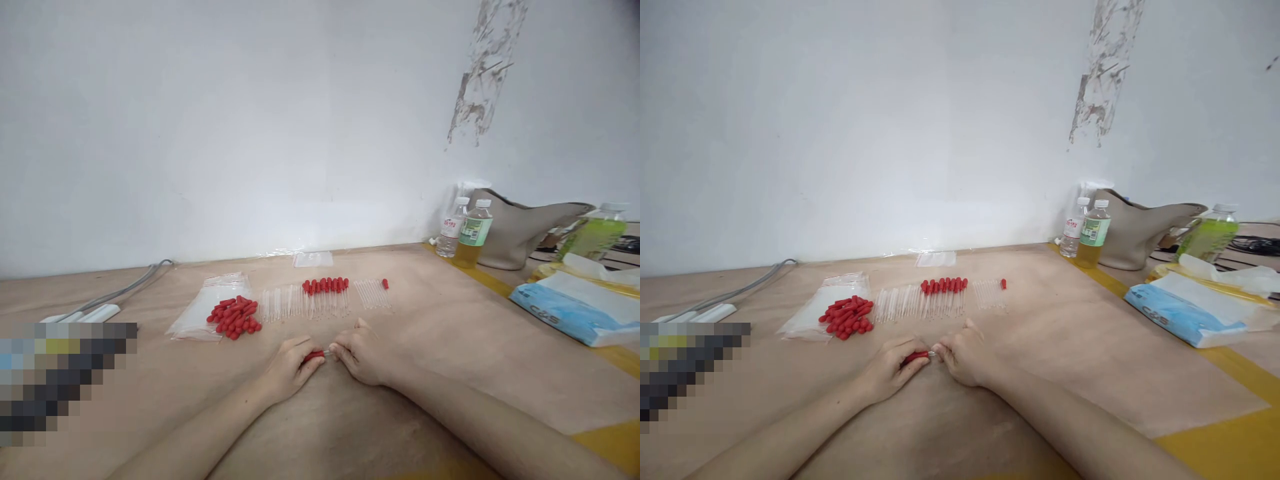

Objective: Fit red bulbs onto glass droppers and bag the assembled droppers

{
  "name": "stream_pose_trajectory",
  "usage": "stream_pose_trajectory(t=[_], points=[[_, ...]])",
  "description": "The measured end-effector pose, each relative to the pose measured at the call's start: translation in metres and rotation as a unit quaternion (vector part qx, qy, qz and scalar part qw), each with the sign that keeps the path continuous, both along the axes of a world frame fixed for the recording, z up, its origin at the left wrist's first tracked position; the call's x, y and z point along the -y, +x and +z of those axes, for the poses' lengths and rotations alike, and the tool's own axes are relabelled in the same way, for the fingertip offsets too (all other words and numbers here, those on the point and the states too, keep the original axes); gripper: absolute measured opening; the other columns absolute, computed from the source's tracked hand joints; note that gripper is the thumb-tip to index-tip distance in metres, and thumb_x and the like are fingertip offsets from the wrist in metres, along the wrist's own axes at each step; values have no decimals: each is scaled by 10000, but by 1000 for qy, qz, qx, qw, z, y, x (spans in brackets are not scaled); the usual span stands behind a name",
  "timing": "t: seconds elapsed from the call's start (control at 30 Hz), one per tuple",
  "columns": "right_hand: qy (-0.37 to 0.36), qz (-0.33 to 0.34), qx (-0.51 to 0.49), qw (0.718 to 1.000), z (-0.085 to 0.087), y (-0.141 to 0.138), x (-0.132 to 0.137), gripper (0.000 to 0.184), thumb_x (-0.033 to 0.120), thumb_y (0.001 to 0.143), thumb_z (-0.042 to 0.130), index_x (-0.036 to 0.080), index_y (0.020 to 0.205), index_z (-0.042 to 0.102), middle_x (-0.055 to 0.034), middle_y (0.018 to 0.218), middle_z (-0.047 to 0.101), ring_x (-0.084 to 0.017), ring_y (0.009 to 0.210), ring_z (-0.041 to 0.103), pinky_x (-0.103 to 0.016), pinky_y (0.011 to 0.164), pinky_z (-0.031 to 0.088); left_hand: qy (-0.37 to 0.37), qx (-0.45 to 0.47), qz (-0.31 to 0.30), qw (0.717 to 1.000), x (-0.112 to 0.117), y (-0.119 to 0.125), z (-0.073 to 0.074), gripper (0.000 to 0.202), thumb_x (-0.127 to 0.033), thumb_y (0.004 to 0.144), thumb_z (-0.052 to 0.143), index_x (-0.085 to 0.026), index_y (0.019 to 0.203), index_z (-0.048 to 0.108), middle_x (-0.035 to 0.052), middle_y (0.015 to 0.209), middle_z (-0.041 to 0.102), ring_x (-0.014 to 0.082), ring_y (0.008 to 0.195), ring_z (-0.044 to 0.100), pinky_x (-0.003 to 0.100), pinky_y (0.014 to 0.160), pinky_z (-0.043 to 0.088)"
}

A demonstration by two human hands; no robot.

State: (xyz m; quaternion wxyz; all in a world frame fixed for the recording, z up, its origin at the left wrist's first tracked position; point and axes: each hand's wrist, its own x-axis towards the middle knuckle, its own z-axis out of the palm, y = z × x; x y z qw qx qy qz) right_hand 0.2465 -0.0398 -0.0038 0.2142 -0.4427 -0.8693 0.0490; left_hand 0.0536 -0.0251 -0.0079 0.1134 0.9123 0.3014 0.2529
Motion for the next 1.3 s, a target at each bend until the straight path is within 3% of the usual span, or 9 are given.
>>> stream_pose_trajectory(t=[0.2,0.27,0.33,0.43,0.53,0.63,0.77,0.93,1.3], points=[[9,13,9,1000,13,-1,0,314,273,880,309,175,746,576,-26,751,631,-129,682,530,-276,705,308,17,26,34,999,-7,-1,1,199,-296,847,399,-180,825,559,22,726,550,137,668,505,245,617,400],[20,25,0,999,16,4,1,273,258,865,339,173,792,589,-41,800,631,-138,724,534,-264,693,330,1,50,63,997,-9,-2,1,170,-300,823,444,-192,919,532,17,777,559,141,693,516,260,645,413],[9,20,-33,999,15,14,-1,252,244,850,358,178,833,600,-43,823,632,-139,742,541,-252,692,351,-29,74,91,993,-11,-3,1,275,-291,794,487,-201,1053,465,13,815,556,136,684,515,266,648,424],[-30,-64,-132,989,6,38,-13,245,258,822,385,174,829,615,-41,807,640,-139,725,556,-233,652,378,-66,75,103,990,-13,-6,0,303,-266,772,505,-198,1062,454,3,787,542,123,643,499,256,616,426],[-115,-226,-215,943,-2,63,-35,258,310,767,437,138,690,612,-42,628,628,-128,559,545,-209,513,369,-64,59,89,992,-14,-6,-1,149,-257,776,491,-185,897,539,12,769,539,130,675,503,250,609,416],[-152,-312,-220,912,-1,75,-57,272,324,721,467,140,561,587,-26,533,601,-106,484,523,-193,471,350,-56,55,83,993,-14,-4,1,119,-253,776,491,-172,818,566,23,767,546,133,685,507,250,606,410],[-141,-344,-195,908,9,64,-82,297,353,680,494,154,464,540,-12,457,552,-107,474,512,-194,458,331,-56,54,82,994,-12,-3,3,110,-244,774,495,-171,791,575,21,753,548,130,670,504,246,598,404],[-147,-364,-172,903,16,36,-103,280,366,673,501,162,489,555,-25,495,574,-115,480,520,-202,450,330,-59,53,81,994,-13,-3,4,109,-240,770,497,-169,783,578,19,741,546,127,653,504,239,586,397],[-132,-370,-119,912,12,35,-105,211,402,653,552,211,630,639,-28,687,638,-148,653,569,-224,524,355,-61,57,81,993,-14,-3,2,104,-240,772,500,-168,776,574,18,748,538,121,650,506,236,586,399]])
